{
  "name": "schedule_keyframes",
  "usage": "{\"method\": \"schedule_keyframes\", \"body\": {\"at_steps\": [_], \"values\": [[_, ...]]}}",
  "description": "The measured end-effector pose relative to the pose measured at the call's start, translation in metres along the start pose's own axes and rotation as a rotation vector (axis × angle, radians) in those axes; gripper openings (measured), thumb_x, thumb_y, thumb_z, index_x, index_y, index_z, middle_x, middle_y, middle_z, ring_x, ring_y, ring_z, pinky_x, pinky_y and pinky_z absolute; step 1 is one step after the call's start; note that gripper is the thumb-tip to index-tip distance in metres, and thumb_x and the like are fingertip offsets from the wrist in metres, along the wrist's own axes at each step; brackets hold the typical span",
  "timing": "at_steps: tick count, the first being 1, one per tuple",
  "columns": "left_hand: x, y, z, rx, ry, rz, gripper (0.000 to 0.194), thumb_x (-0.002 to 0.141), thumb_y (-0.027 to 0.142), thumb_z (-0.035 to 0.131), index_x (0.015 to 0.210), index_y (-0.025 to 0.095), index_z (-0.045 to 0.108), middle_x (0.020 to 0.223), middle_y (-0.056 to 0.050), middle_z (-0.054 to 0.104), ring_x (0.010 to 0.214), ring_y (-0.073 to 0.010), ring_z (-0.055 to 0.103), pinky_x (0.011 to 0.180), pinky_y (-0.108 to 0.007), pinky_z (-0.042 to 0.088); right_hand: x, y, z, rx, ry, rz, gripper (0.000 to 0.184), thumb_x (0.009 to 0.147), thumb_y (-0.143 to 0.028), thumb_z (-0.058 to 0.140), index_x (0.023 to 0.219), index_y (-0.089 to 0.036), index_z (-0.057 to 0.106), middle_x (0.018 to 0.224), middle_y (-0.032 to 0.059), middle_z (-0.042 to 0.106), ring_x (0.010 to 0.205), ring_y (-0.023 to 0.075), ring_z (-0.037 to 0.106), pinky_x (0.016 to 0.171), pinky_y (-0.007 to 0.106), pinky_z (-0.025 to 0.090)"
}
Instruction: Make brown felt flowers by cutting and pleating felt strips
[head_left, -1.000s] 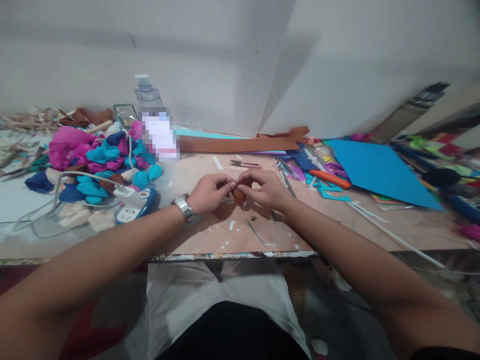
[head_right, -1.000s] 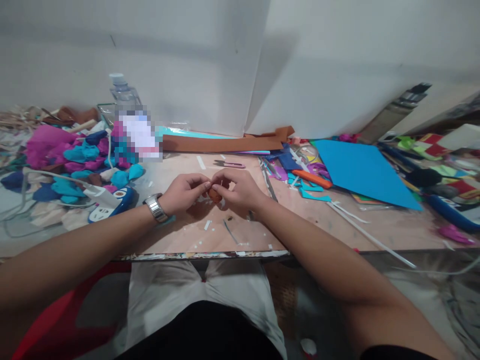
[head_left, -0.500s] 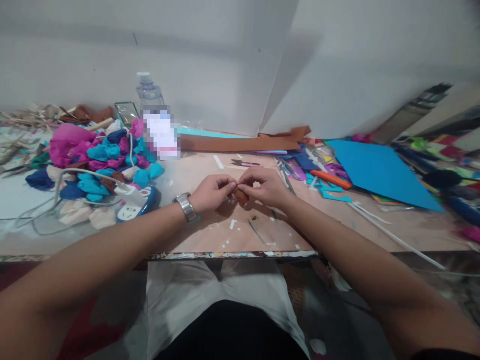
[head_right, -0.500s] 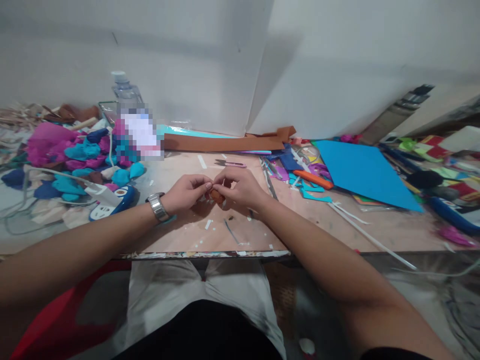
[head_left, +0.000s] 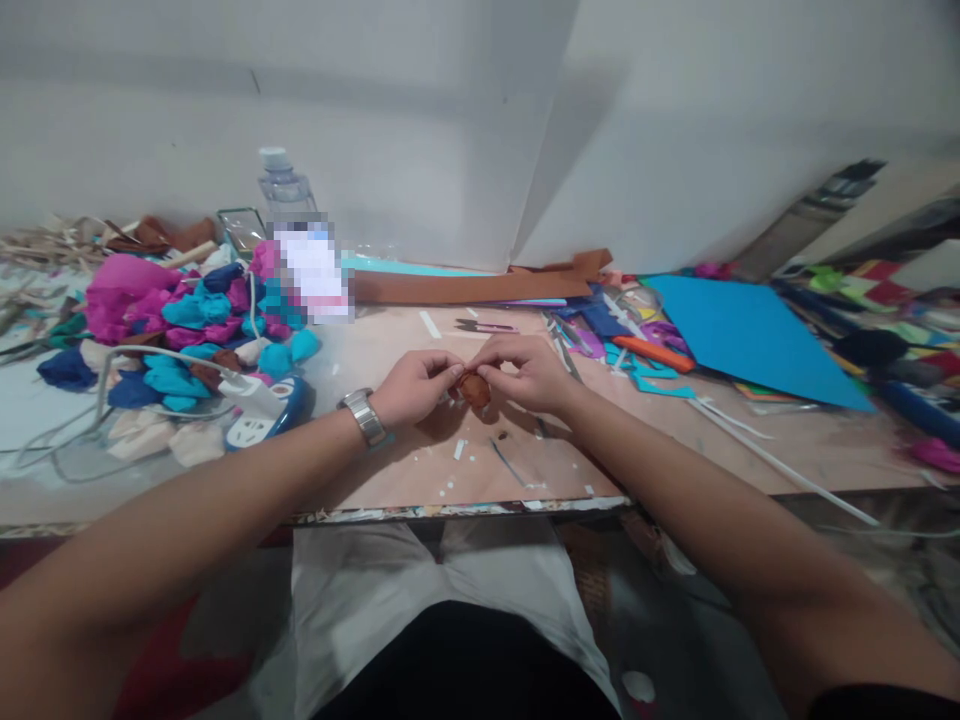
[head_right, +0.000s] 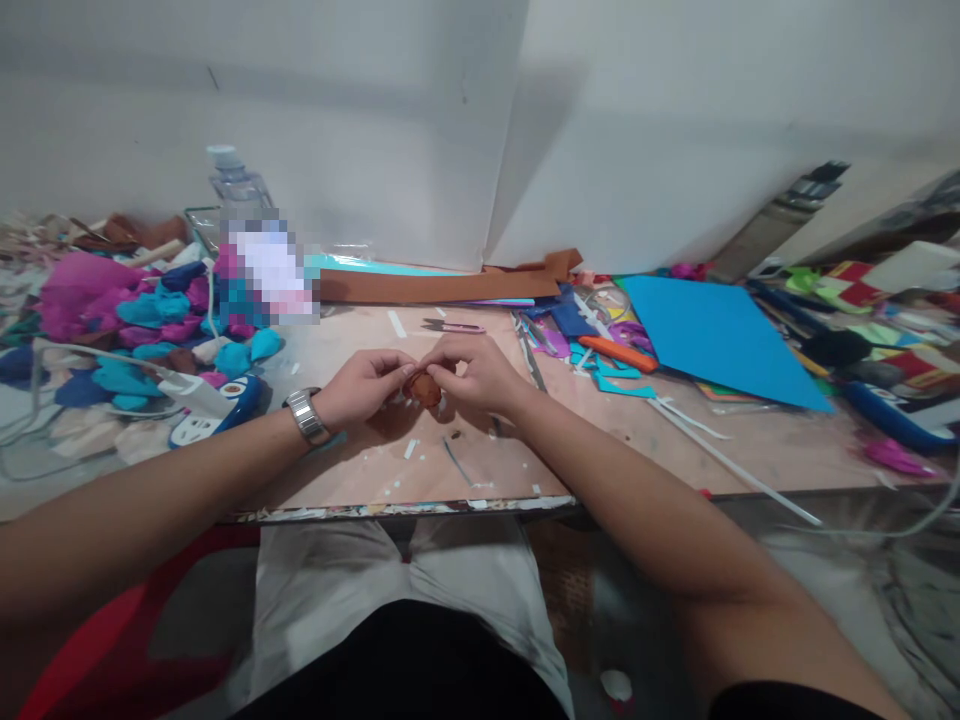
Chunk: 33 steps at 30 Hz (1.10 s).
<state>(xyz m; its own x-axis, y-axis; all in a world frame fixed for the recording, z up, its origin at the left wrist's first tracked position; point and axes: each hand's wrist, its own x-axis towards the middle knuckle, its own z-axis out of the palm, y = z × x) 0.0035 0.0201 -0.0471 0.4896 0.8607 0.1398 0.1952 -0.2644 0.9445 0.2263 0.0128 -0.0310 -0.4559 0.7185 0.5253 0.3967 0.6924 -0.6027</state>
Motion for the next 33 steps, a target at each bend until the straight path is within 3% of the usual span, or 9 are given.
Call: {"method": "schedule_keyframes", "body": {"at_steps": [9,12,16,20,26,33], "values": [[-0.002,0.001,-0.002,0.007,0.007,-0.008,0.036,0.090,0.053,0.069,0.087,0.017,0.074,0.062,0.001,0.062,0.055,-0.0116,0.050,0.057,-0.025,0.041,0.000,-0.004,0.002,0.073,-0.012,0.127,0.015,0.085,-0.023,0.070,0.092,-0.020,0.083,0.081,0.0050,0.078,0.073,0.0179,0.069,0.070,0.031,0.052],[-0.002,0.002,-0.001,0.010,0.012,0.001,0.036,0.092,0.051,0.067,0.088,0.016,0.074,0.062,0.001,0.061,0.055,-0.0114,0.049,0.057,-0.025,0.041,0.000,-0.005,0.002,0.159,-0.009,0.199,0.016,0.087,-0.031,0.073,0.093,-0.019,0.082,0.086,0.0065,0.079,0.077,0.0192,0.070,0.072,0.031,0.054],[-0.001,0.002,-0.001,0.020,0.021,0.023,0.034,0.093,0.049,0.066,0.090,0.016,0.074,0.067,0.000,0.064,0.059,-0.0119,0.051,0.058,-0.025,0.042,-0.001,-0.001,0.005,0.316,-0.007,0.301,0.032,0.090,-0.047,0.072,0.095,-0.016,0.080,0.080,0.0057,0.077,0.067,0.0166,0.066,0.065,0.030,0.054],[-0.001,0.003,-0.001,0.028,0.026,0.040,0.036,0.094,0.050,0.066,0.095,0.016,0.075,0.072,-0.002,0.068,0.062,-0.0128,0.054,0.061,-0.026,0.044,0.000,0.003,0.008,0.452,-0.002,0.375,0.039,0.082,-0.052,0.080,0.095,-0.016,0.078,0.077,0.0038,0.074,0.064,0.0146,0.063,0.062,0.028,0.053],[-0.002,0.006,-0.001,0.018,0.039,0.041,0.037,0.094,0.052,0.066,0.092,0.017,0.075,0.070,-0.001,0.066,0.059,-0.0126,0.054,0.062,-0.028,0.046,0.000,0.004,0.009,0.564,-0.009,0.419,0.043,0.076,-0.054,0.087,0.095,-0.017,0.076,0.077,0.0021,0.072,0.064,0.0135,0.061,0.062,0.027,0.052],[-0.001,0.005,-0.002,0.026,0.071,0.037,0.040,0.093,0.055,0.068,0.093,0.016,0.077,0.073,-0.003,0.070,0.059,-0.0129,0.055,0.059,-0.028,0.044,0.000,0.005,0.010,0.587,0.009,0.435,0.043,0.079,-0.056,0.085,0.094,-0.017,0.076,0.078,0.0021,0.072,0.065,0.0131,0.061,0.061,0.026,0.051]]}}
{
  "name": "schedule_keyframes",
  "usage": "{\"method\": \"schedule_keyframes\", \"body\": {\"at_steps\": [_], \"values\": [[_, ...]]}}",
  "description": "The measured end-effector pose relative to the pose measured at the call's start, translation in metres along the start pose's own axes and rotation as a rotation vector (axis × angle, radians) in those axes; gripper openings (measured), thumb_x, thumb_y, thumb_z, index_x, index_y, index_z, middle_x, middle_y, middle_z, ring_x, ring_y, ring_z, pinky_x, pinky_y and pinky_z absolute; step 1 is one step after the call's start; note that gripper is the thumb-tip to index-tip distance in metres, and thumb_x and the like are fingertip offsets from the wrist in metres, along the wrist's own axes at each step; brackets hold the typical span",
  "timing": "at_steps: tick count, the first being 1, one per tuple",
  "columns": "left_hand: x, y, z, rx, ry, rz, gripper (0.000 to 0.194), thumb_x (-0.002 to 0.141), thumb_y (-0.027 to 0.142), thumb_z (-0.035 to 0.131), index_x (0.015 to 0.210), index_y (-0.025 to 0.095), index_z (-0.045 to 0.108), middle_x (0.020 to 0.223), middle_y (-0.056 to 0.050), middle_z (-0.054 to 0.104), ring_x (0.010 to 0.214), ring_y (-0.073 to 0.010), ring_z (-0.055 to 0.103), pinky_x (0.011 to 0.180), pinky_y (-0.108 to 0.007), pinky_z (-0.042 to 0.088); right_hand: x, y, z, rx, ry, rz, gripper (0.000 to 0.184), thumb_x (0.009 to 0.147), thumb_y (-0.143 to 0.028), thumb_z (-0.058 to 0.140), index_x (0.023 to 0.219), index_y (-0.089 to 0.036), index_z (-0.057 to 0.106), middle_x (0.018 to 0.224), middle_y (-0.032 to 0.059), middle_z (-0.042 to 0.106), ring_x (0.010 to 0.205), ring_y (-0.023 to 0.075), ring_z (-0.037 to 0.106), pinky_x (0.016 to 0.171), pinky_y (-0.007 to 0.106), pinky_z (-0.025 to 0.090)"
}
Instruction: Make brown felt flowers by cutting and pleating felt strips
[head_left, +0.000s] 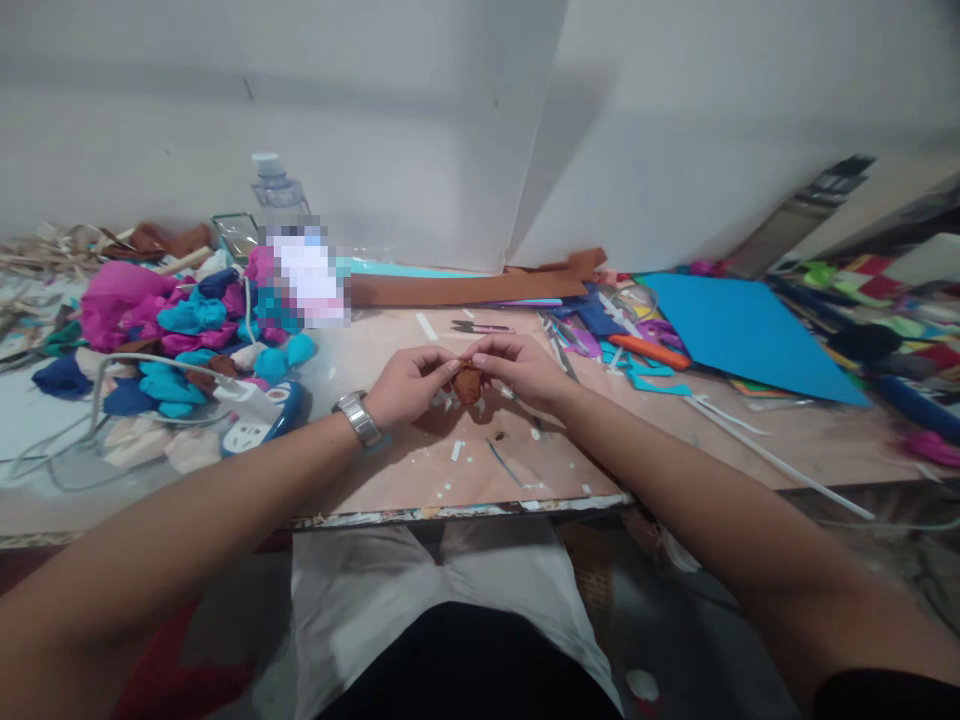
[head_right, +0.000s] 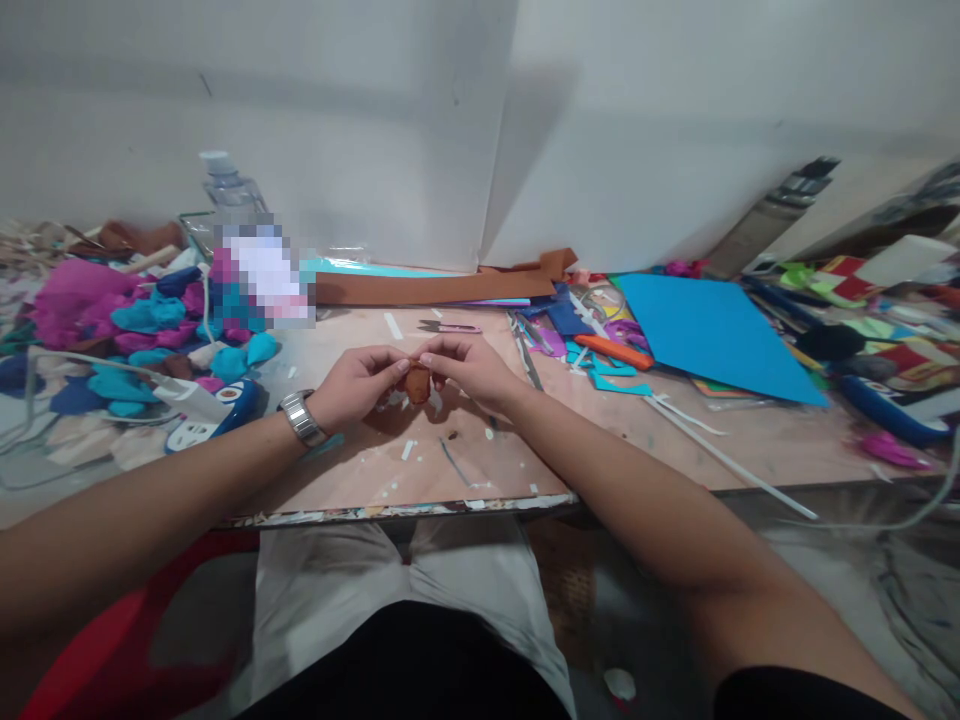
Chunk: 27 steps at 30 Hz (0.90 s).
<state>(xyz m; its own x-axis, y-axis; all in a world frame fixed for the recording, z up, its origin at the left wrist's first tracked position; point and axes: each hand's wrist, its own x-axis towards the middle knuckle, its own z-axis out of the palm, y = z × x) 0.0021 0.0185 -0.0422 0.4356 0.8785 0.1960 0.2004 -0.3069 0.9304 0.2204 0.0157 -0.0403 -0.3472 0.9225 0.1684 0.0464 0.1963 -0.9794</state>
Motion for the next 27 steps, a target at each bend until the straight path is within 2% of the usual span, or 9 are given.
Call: {"method": "schedule_keyframes", "body": {"at_steps": [7,12,16,19,23,27], "values": [[-0.001,-0.002,0.001,0.001,0.006,-0.005,0.037,0.094,0.053,0.069,0.094,0.017,0.079,0.073,-0.003,0.072,0.057,-0.0122,0.055,0.057,-0.027,0.044,-0.002,-0.004,0.003,-0.040,0.034,0.027,0.037,0.075,-0.046,0.089,0.088,-0.015,0.074,0.072,0.0011,0.071,0.062,0.0129,0.062,0.056,0.024,0.047],[-0.002,0.001,0.001,-0.014,0.003,-0.016,0.037,0.092,0.052,0.072,0.090,0.017,0.079,0.072,-0.003,0.073,0.058,-0.0118,0.056,0.056,-0.026,0.045,-0.005,-0.007,0.008,-0.055,0.041,0.007,0.033,0.077,-0.044,0.086,0.088,-0.016,0.072,0.075,0.0030,0.075,0.063,0.0151,0.067,0.058,0.026,0.052],[-0.002,0.004,0.000,-0.018,0.000,-0.024,0.037,0.091,0.053,0.073,0.089,0.016,0.078,0.072,-0.004,0.073,0.059,-0.0126,0.059,0.057,-0.026,0.047,-0.005,-0.008,0.009,-0.068,0.034,-0.018,0.032,0.078,-0.043,0.085,0.094,-0.017,0.076,0.082,0.0058,0.079,0.074,0.0194,0.073,0.067,0.030,0.058],[-0.002,0.006,0.001,-0.016,-0.005,-0.018,0.037,0.090,0.053,0.074,0.088,0.016,0.077,0.076,-0.005,0.075,0.065,-0.0144,0.063,0.061,-0.027,0.050,-0.005,-0.009,0.009,-0.072,0.030,-0.016,0.029,0.079,-0.041,0.083,0.094,-0.016,0.078,0.078,0.0053,0.079,0.072,0.0203,0.074,0.067,0.031,0.059],[-0.004,0.008,0.005,-0.042,-0.021,-0.010,0.032,0.081,0.044,0.083,0.090,0.015,0.071,0.084,-0.007,0.077,0.074,-0.0167,0.070,0.068,-0.028,0.053,-0.004,-0.010,0.009,-0.035,0.036,-0.017,0.024,0.081,-0.038,0.080,0.093,-0.017,0.077,0.078,0.0041,0.079,0.069,0.0192,0.074,0.064,0.030,0.059],[-0.004,0.007,0.006,-0.039,0.008,0.032,0.026,0.084,0.037,0.079,0.095,0.015,0.070,0.085,-0.006,0.076,0.074,-0.0168,0.070,0.071,-0.030,0.055,-0.004,-0.010,0.011,0.010,0.029,-0.020,0.029,0.079,-0.041,0.083,0.093,-0.019,0.072,0.078,0.0034,0.079,0.068,0.0188,0.074,0.064,0.029,0.059]]}}
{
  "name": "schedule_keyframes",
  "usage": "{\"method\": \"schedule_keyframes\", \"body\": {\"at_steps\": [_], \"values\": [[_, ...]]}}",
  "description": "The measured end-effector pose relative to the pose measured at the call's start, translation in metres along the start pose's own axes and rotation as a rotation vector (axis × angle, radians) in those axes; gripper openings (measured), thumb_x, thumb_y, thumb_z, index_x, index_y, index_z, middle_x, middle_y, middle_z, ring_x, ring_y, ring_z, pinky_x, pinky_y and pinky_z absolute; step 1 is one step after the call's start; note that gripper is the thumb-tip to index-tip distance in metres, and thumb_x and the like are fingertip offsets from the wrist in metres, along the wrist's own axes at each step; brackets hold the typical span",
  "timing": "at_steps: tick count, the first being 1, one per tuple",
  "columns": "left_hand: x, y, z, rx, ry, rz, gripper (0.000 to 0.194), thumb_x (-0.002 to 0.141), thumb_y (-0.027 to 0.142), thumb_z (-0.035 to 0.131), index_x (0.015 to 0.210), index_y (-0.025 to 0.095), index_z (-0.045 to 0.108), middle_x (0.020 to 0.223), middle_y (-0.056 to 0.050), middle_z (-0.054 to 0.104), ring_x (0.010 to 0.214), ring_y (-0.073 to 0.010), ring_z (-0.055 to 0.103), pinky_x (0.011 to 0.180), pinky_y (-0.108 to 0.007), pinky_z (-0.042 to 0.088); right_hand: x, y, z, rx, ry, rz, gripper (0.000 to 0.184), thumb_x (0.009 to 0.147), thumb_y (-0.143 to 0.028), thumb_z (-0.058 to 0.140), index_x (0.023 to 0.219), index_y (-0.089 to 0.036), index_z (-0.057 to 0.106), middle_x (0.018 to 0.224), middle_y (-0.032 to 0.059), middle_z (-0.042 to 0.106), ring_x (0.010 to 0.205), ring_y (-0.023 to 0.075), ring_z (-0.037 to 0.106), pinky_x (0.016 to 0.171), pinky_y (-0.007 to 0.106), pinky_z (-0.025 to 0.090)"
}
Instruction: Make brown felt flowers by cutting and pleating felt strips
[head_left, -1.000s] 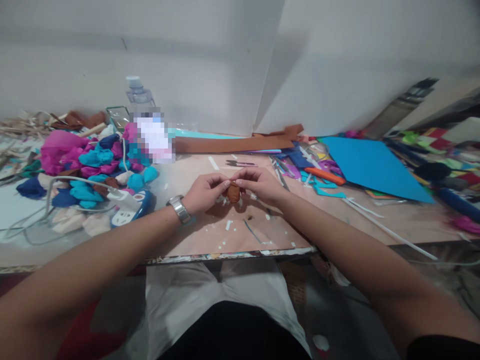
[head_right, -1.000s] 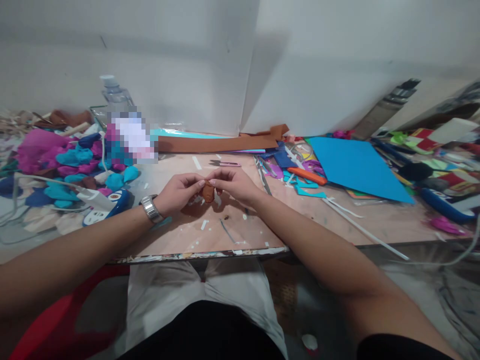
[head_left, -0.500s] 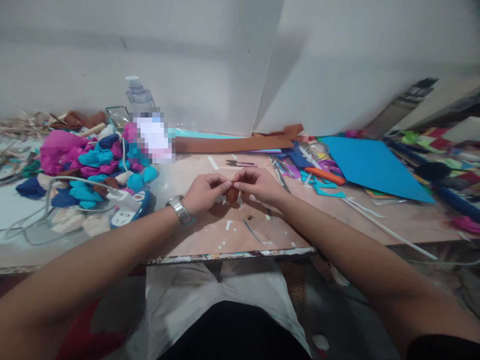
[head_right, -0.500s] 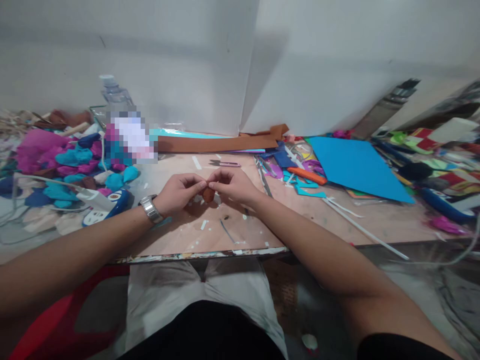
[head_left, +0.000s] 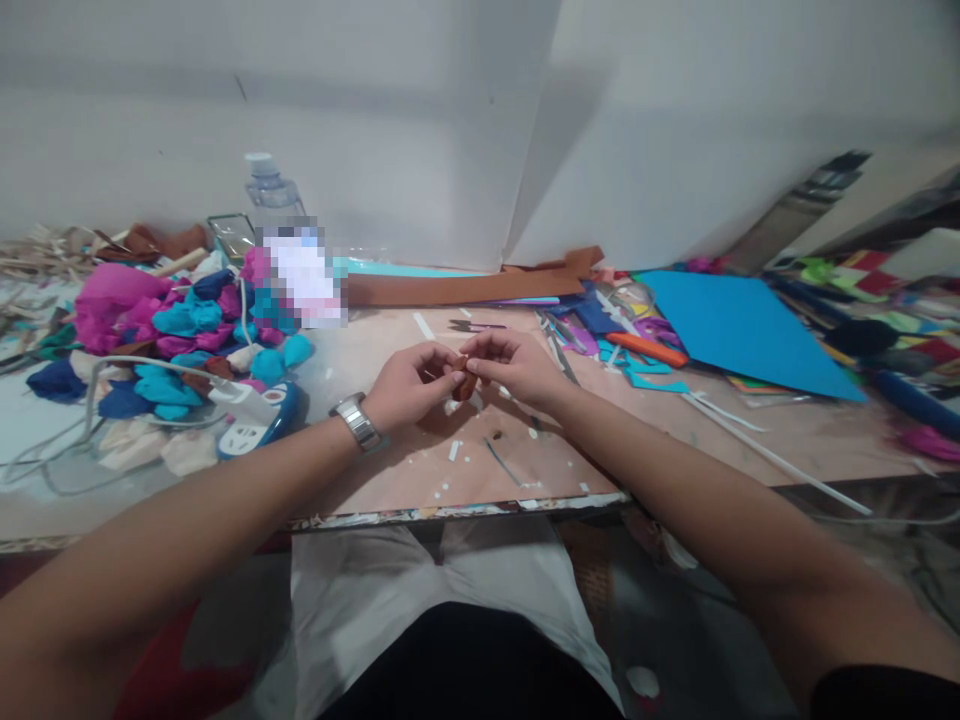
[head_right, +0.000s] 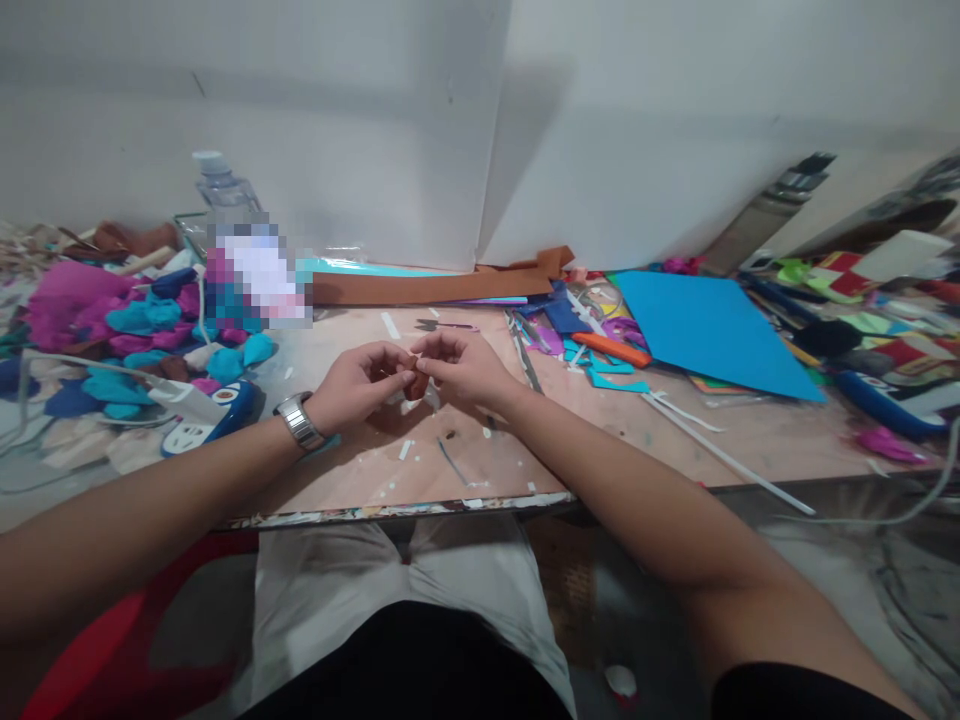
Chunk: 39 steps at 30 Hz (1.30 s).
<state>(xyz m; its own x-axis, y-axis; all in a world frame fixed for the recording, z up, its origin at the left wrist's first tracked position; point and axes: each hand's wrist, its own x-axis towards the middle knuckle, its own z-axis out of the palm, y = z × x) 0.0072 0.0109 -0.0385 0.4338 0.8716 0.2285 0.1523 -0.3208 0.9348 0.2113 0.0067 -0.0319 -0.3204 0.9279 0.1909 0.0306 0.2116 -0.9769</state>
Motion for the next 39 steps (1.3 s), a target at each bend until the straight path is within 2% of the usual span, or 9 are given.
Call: {"method": "schedule_keyframes", "body": {"at_steps": [4,10,15,20,24,29,33,39], "values": [[0.0015,-0.0027,-0.0020,0.043,0.046,0.039,0.024,0.085,0.035,0.077,0.099,0.016,0.071,0.087,-0.006,0.075,0.073,-0.0163,0.069,0.070,-0.030,0.054,0.0008,0.0009,-0.0011,0.025,-0.030,0.010,0.038,0.078,-0.050,0.085,0.092,-0.019,0.070,0.075,0.0049,0.078,0.070,0.0217,0.076,0.066,0.032,0.059],[0.0027,-0.0075,-0.0027,0.023,0.073,0.067,0.025,0.088,0.035,0.074,0.104,0.016,0.069,0.096,-0.009,0.077,0.077,-0.0168,0.069,0.072,-0.031,0.055,0.0042,0.0053,-0.0039,0.020,0.055,-0.023,0.040,0.075,-0.048,0.090,0.089,-0.019,0.066,0.074,-0.0018,0.069,0.061,0.0121,0.063,0.058,0.025,0.050],[0.0029,-0.0081,-0.0025,0.013,0.102,0.072,0.022,0.090,0.035,0.072,0.101,0.016,0.069,0.090,-0.007,0.076,0.072,-0.0149,0.067,0.068,-0.028,0.054,0.0028,0.0040,-0.0029,0.002,0.057,-0.025,0.041,0.076,-0.051,0.089,0.088,-0.019,0.066,0.073,-0.0016,0.068,0.060,0.0121,0.060,0.058,0.026,0.048],[0.0021,-0.0054,-0.0026,0.012,0.101,0.069,0.020,0.091,0.035,0.072,0.094,0.016,0.069,0.083,-0.005,0.073,0.068,-0.0140,0.066,0.065,-0.027,0.053,0.0016,0.0044,-0.0039,-0.088,0.074,-0.054,0.044,0.068,-0.047,0.095,0.088,-0.018,0.069,0.081,0.0014,0.072,0.067,0.0136,0.063,0.060,0.026,0.048],[0.0022,-0.0055,-0.0021,0.006,0.092,0.069,0.023,0.091,0.037,0.074,0.098,0.016,0.070,0.084,-0.005,0.075,0.071,-0.0150,0.069,0.067,-0.028,0.054,0.0014,0.0064,-0.0033,-0.091,0.111,-0.085,0.038,0.073,-0.045,0.092,0.085,-0.018,0.069,0.076,0.0016,0.073,0.066,0.0151,0.067,0.063,0.028,0.052],[0.0016,-0.0035,-0.0028,0.017,0.051,0.058,0.028,0.091,0.042,0.075,0.102,0.016,0.074,0.090,-0.008,0.079,0.080,-0.0186,0.074,0.076,-0.032,0.058,-0.0003,0.0043,0.0005,0.001,-0.007,-0.056,0.036,0.081,-0.049,0.086,0.088,-0.019,0.067,0.073,0.0044,0.077,0.071,0.0228,0.076,0.068,0.034,0.059],[0.0012,-0.0026,-0.0045,0.084,0.086,0.074,0.022,0.093,0.038,0.071,0.095,0.018,0.076,0.089,-0.006,0.079,0.082,-0.0179,0.071,0.078,-0.031,0.056,0.0005,0.0025,-0.0008,-0.052,0.036,-0.078,0.036,0.078,-0.049,0.087,0.087,-0.018,0.071,0.076,0.0039,0.077,0.070,0.0190,0.073,0.067,0.031,0.057],[0.0011,-0.0026,-0.0042,0.063,0.079,0.053,0.023,0.093,0.040,0.069,0.091,0.018,0.073,0.082,-0.004,0.076,0.074,-0.0161,0.067,0.070,-0.029,0.054,0.0011,0.0009,-0.0027,-0.136,0.076,-0.089,0.034,0.080,-0.050,0.084,0.086,-0.018,0.076,0.075,0.0025,0.073,0.063,0.0144,0.063,0.062,0.029,0.054]]}}
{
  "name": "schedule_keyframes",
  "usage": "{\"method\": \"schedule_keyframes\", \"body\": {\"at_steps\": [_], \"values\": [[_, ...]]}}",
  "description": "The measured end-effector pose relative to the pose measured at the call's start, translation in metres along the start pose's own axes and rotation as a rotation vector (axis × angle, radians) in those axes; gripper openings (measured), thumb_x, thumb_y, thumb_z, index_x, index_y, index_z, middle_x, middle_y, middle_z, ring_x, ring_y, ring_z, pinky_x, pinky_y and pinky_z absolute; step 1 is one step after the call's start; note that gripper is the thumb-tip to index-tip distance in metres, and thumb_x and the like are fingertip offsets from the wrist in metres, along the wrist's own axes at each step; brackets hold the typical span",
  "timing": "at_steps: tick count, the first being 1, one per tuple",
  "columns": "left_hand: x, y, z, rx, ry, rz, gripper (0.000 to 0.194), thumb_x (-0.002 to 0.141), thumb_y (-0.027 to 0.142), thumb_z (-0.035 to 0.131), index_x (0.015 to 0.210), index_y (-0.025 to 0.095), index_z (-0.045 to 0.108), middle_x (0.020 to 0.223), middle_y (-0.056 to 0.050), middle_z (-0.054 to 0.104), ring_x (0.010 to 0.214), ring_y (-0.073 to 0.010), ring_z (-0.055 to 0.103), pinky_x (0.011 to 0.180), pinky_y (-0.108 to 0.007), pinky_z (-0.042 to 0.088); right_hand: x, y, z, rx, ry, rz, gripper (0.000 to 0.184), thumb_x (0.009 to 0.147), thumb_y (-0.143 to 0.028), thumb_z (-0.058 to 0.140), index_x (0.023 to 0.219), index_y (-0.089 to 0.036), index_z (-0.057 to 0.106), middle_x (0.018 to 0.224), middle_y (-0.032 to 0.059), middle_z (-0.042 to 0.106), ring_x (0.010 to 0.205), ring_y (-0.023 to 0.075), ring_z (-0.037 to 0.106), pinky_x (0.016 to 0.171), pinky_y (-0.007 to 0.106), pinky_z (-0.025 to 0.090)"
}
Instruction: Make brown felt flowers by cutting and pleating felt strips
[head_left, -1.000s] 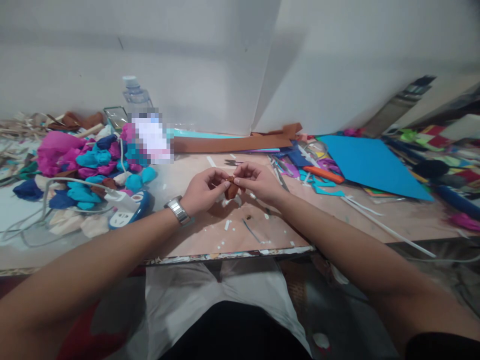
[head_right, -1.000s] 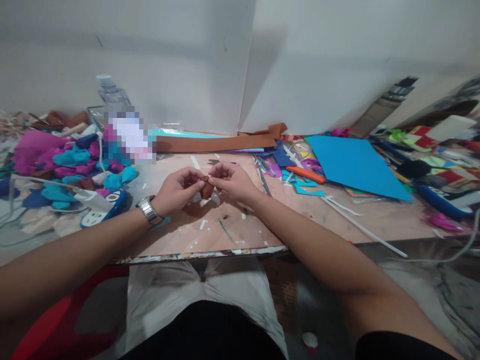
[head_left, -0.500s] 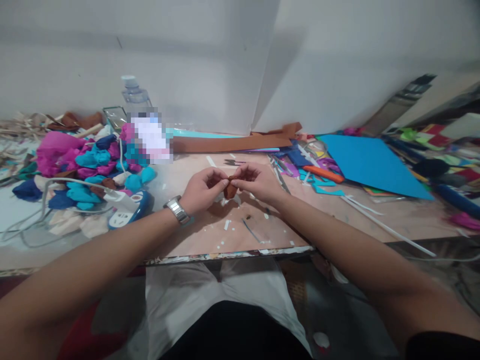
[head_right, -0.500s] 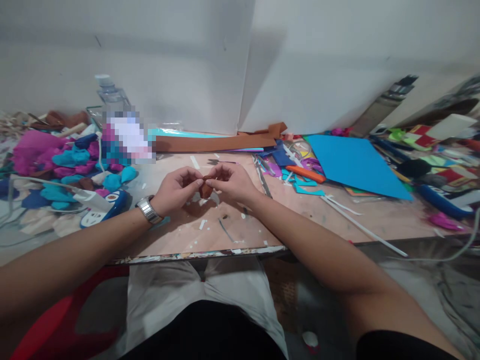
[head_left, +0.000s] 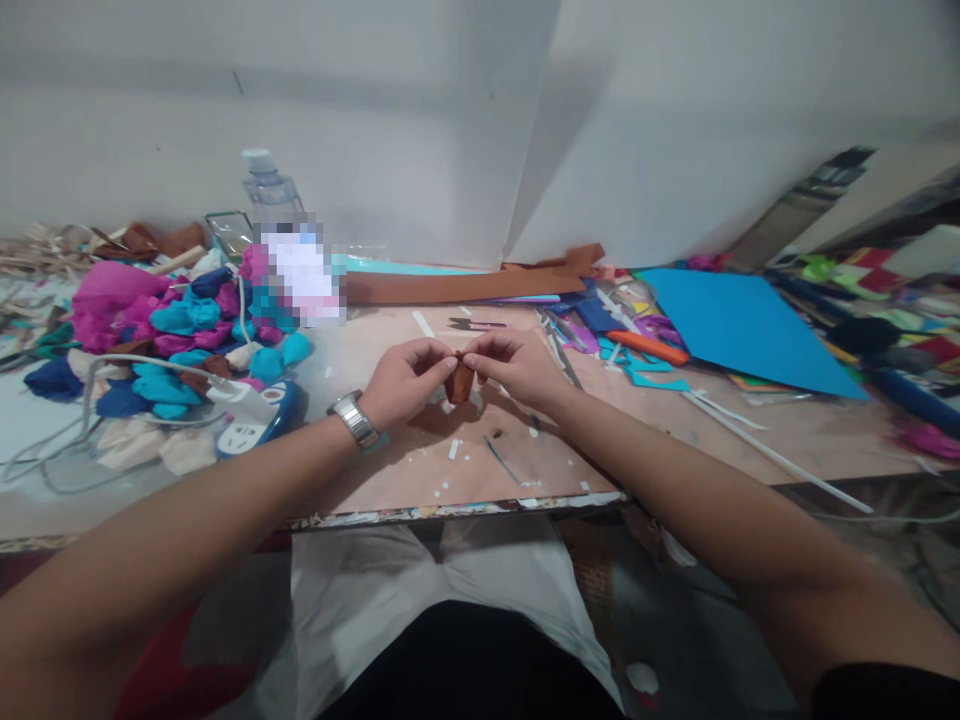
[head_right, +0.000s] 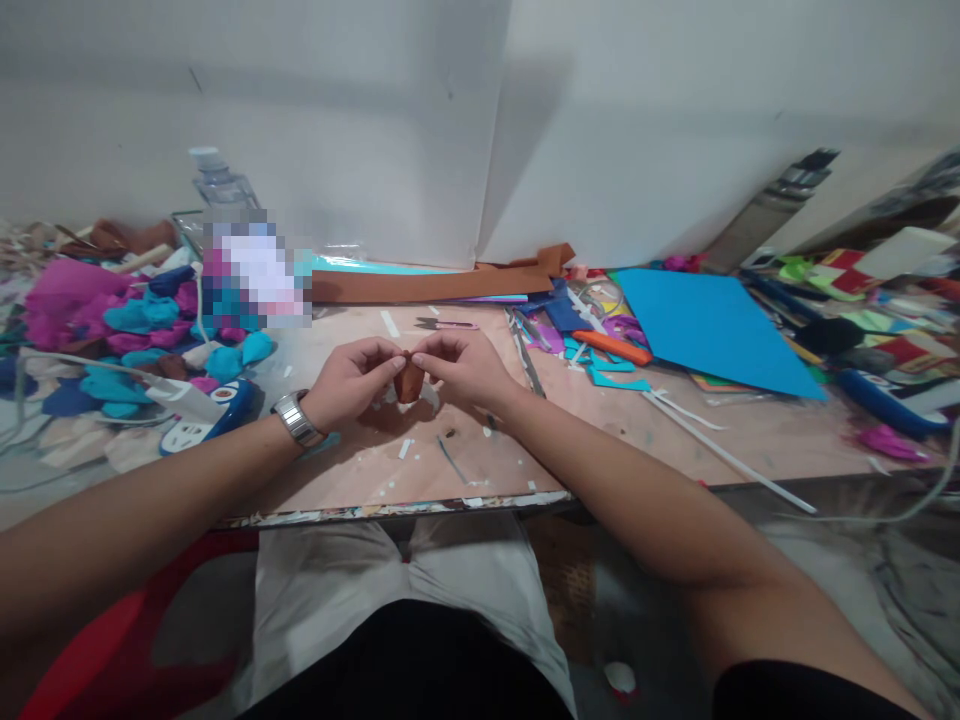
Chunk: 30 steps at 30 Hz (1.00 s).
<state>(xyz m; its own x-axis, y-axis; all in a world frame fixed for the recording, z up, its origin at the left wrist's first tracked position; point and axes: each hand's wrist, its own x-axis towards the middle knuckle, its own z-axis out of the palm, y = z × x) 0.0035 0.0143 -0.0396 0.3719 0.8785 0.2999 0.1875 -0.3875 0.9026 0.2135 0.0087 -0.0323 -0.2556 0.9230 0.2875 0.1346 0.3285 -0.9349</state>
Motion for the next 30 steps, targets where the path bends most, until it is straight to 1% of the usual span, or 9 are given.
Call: {"method": "schedule_keyframes", "body": {"at_steps": [5,10,16,20,23,25,28,30], "values": [[-0.0003,0.0032,-0.0002,-0.022,-0.013,-0.024,0.025,0.093,0.042,0.069,0.088,0.017,0.074,0.070,-0.002,0.071,0.066,-0.0147,0.063,0.068,-0.029,0.052,-0.0016,0.0008,0.0007,-0.039,-0.014,-0.022,0.034,0.082,-0.051,0.082,0.085,-0.017,0.076,0.075,0.0030,0.073,0.064,0.0146,0.064,0.063,0.028,0.053],[-0.0005,0.0044,-0.0010,-0.036,-0.031,-0.044,0.029,0.093,0.044,0.068,0.084,0.018,0.075,0.062,0.000,0.066,0.058,-0.0136,0.057,0.062,-0.028,0.049,-0.0040,-0.0004,0.0009,-0.087,-0.023,-0.056,0.033,0.084,-0.050,0.080,0.088,-0.018,0.077,0.081,0.0055,0.077,0.072,0.0185,0.069,0.070,0.032,0.055],[0.0000,0.0043,-0.0017,-0.040,-0.047,-0.076,0.037,0.093,0.049,0.068,0.074,0.017,0.073,0.059,0.000,0.062,0.056,-0.0122,0.052,0.054,-0.025,0.042,-0.0052,-0.0042,0.0008,-0.220,0.026,-0.119,0.019,0.084,-0.038,0.081,0.086,-0.019,0.080,0.082,0.0054,0.079,0.075,0.0197,0.068,0.072,0.033,0.052],[0.0016,0.0022,-0.0012,-0.056,-0.042,-0.109,0.039,0.092,0.052,0.068,0.074,0.017,0.072,0.057,0.001,0.058,0.052,-0.0109,0.049,0.049,-0.024,0.036,-0.0059,-0.0051,0.0001,-0.345,0.052,-0.220,0.013,0.087,-0.034,0.078,0.088,-0.021,0.082,0.081,0.0047,0.079,0.072,0.0189,0.067,0.069,0.032,0.050],[0.0025,0.0008,-0.0003,-0.072,-0.042,-0.115,0.042,0.092,0.055,0.068,0.074,0.017,0.072,0.059,0.000,0.060,0.052,-0.0112,0.050,0.049,-0.024,0.037,-0.0062,-0.0057,-0.0005,-0.415,0.051,-0.278,0.013,0.089,-0.034,0.076,0.089,-0.022,0.082,0.081,0.0043,0.079,0.071,0.0189,0.067,0.069,0.033,0.050],[0.0025,0.0009,-0.0001,-0.077,-0.048,-0.101,0.040,0.091,0.055,0.069,0.077,0.017,0.073,0.062,-0.001,0.064,0.055,-0.0119,0.053,0.051,-0.024,0.039,-0.0061,-0.0056,-0.0005,-0.406,0.057,-0.266,0.013,0.089,-0.034,0.075,0.088,-0.022,0.082,0.081,0.0043,0.079,0.072,0.0193,0.067,0.070,0.033,0.051],[0.0016,0.0021,-0.0003,-0.071,-0.071,-0.069,0.034,0.090,0.051,0.073,0.084,0.017,0.075,0.071,-0.003,0.070,0.061,-0.0129,0.058,0.057,-0.026,0.046,-0.0054,-0.0039,-0.0001,-0.317,0.071,-0.186,0.015,0.088,-0.035,0.076,0.088,-0.021,0.080,0.083,0.0051,0.079,0.075,0.0203,0.068,0.072,0.034,0.051],[0.0009,0.0032,-0.0006,-0.059,-0.083,-0.055,0.031,0.090,0.047,0.073,0.086,0.017,0.076,0.075,-0.003,0.073,0.064,-0.0134,0.061,0.062,-0.027,0.049,-0.0048,-0.0020,0.0001,-0.261,0.065,-0.139,0.018,0.088,-0.037,0.076,0.090,-0.020,0.080,0.085,0.0060,0.079,0.077,0.0210,0.069,0.073,0.034,0.053]]}}
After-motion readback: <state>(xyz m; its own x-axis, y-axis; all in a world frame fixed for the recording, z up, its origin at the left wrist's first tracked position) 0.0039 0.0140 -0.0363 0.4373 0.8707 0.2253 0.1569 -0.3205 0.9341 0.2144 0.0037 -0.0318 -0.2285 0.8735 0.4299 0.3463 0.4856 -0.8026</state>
